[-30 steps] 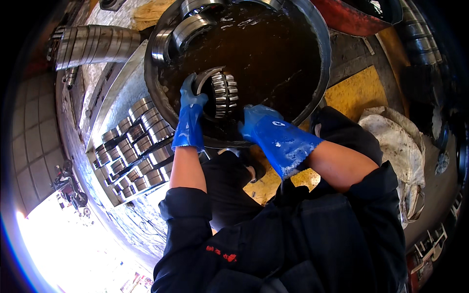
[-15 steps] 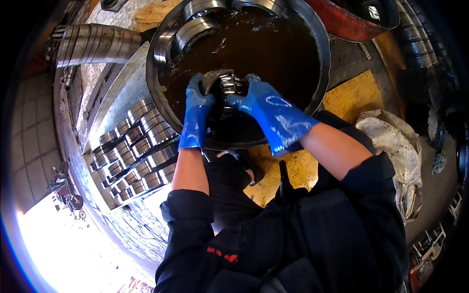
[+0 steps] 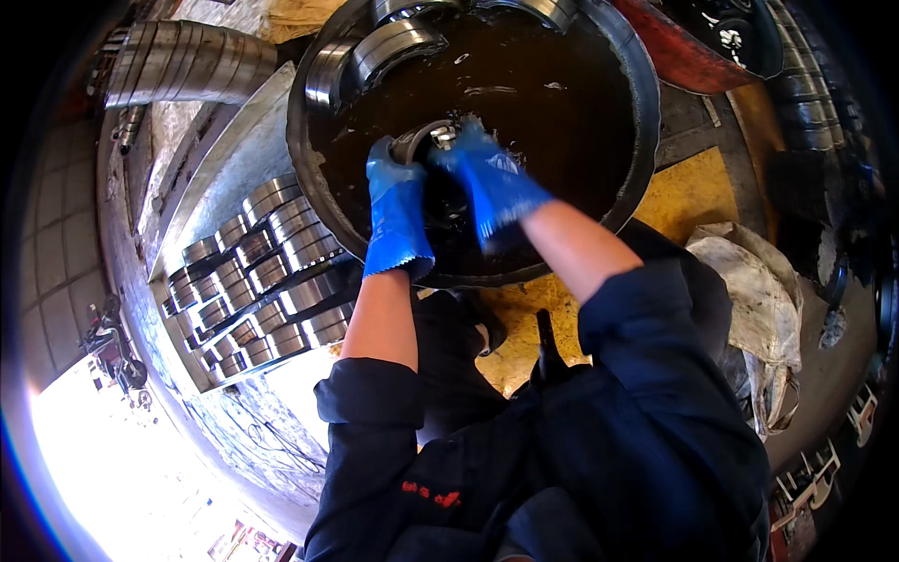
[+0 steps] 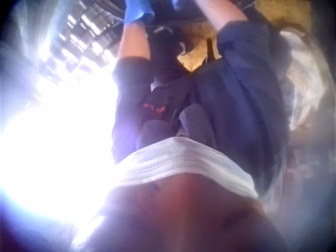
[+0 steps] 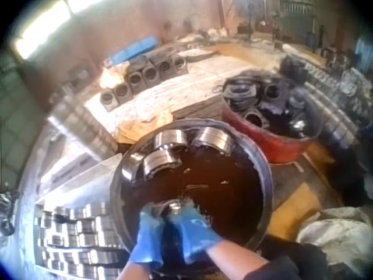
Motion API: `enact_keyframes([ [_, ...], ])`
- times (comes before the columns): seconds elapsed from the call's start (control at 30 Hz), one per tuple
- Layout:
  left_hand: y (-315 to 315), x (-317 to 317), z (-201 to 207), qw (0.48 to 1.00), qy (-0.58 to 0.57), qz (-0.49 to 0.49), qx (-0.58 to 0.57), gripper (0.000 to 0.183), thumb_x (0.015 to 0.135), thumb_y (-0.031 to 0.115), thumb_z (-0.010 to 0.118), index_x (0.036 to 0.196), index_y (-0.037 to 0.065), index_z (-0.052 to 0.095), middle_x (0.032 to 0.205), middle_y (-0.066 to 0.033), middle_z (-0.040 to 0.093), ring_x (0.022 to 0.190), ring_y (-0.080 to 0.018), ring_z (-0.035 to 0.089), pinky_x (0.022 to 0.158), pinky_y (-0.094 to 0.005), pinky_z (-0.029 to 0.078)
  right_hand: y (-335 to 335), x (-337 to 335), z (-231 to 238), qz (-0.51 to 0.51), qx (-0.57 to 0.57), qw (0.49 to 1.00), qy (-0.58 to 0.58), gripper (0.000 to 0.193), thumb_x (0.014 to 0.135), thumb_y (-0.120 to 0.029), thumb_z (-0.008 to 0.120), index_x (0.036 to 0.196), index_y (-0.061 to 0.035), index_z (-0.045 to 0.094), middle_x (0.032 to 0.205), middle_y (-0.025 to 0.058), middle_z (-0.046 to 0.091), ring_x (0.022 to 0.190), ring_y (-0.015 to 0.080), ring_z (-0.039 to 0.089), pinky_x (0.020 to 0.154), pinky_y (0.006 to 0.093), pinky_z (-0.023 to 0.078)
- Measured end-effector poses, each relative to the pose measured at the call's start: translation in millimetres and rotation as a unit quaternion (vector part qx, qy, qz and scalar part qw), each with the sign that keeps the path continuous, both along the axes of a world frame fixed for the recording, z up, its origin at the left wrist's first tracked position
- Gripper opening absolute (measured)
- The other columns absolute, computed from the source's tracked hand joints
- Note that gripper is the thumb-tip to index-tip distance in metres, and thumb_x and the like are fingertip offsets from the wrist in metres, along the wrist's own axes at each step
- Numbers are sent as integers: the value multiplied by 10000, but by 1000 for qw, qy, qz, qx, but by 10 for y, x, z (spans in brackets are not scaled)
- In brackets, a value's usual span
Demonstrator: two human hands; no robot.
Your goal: The person cleans metal ring components by submerging them in a container of liquid and using a brush to scrub the surfaces. The person picks up one metal ring at a time from a tray, rinses and scrubs it in the dark liquid, and then sets it aside.
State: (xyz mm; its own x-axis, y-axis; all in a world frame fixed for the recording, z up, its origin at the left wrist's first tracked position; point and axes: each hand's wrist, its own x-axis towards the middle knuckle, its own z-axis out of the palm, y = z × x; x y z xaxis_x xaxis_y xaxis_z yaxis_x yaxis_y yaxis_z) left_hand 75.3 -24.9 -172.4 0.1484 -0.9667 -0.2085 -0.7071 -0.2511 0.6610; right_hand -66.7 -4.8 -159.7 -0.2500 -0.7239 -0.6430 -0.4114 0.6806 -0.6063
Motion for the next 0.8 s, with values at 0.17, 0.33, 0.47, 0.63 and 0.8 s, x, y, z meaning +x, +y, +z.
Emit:
enact_keyframes([
  [0.17,-48,82,-87,998,-6,-28,-47,593,663,29,630,1252,-39,602,1203,-231,653,1162,-319,629,1017,-367,484,804,284,166,-25,-121,992,1,986,764,-539,737,1447,50,338,1244,262,620,1160,353,623,1005,417,487],
  [0.33,-98,161,-162,998,-27,-29,-51,616,671,12,622,1285,-28,592,1252,-231,637,1176,-324,624,1026,-358,479,943,181,279,61,10,998,33,815,772,-549,728,1240,74,491,1131,242,663,1055,351,669,914,426,533],
  [0.47,-123,169,-189,999,-17,-40,-33,639,656,10,628,1293,-24,589,1258,-226,637,1181,-323,622,1028,-358,477,899,136,317,70,46,996,17,826,768,-555,732,1242,77,490,1107,258,664,1047,359,669,915,418,532],
  [0.63,-91,177,-190,999,-7,-27,-23,632,650,23,650,1278,-19,595,1251,-224,637,1180,-322,619,1025,-356,476,671,19,365,11,-64,997,38,945,703,-562,767,1334,72,464,1132,265,668,1099,370,652,942,406,525],
  [0.8,-49,176,-222,997,14,-45,-58,579,705,52,656,1277,-18,596,1250,-239,627,1173,-330,615,1021,-371,475,36,-239,297,256,-178,948,63,792,726,-467,773,1303,33,561,1154,267,663,1111,369,643,921,390,522],
])
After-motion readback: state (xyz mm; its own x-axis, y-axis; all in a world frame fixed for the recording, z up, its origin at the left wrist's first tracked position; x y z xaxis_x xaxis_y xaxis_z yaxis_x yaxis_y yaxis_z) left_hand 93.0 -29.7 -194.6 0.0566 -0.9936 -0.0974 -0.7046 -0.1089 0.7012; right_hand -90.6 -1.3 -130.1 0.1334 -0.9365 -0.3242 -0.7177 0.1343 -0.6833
